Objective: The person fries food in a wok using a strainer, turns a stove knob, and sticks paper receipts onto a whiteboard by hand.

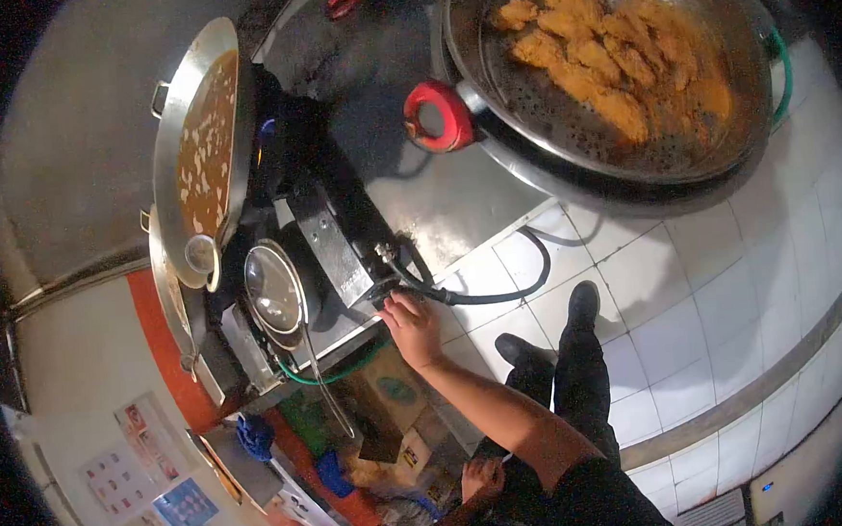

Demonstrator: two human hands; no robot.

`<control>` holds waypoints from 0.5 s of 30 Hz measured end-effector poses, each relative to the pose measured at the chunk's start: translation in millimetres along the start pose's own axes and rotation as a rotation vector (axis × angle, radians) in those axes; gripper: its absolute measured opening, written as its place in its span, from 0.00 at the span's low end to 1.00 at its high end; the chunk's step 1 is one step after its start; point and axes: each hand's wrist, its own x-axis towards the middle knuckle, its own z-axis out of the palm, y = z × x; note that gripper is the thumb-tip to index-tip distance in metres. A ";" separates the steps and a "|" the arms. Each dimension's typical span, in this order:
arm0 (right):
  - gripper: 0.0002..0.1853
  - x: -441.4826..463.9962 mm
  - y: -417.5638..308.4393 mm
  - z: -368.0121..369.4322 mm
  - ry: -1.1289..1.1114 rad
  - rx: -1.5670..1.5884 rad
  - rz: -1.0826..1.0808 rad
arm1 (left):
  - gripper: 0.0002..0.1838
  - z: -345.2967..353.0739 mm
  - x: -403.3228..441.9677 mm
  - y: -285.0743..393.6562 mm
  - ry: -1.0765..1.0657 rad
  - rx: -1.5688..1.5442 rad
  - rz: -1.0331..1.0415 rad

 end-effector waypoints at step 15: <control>0.12 3.4 -4.3 4.3 0.023 0.144 0.051 | 0.12 -17.5 28.6 8.7 -0.421 -0.091 -0.164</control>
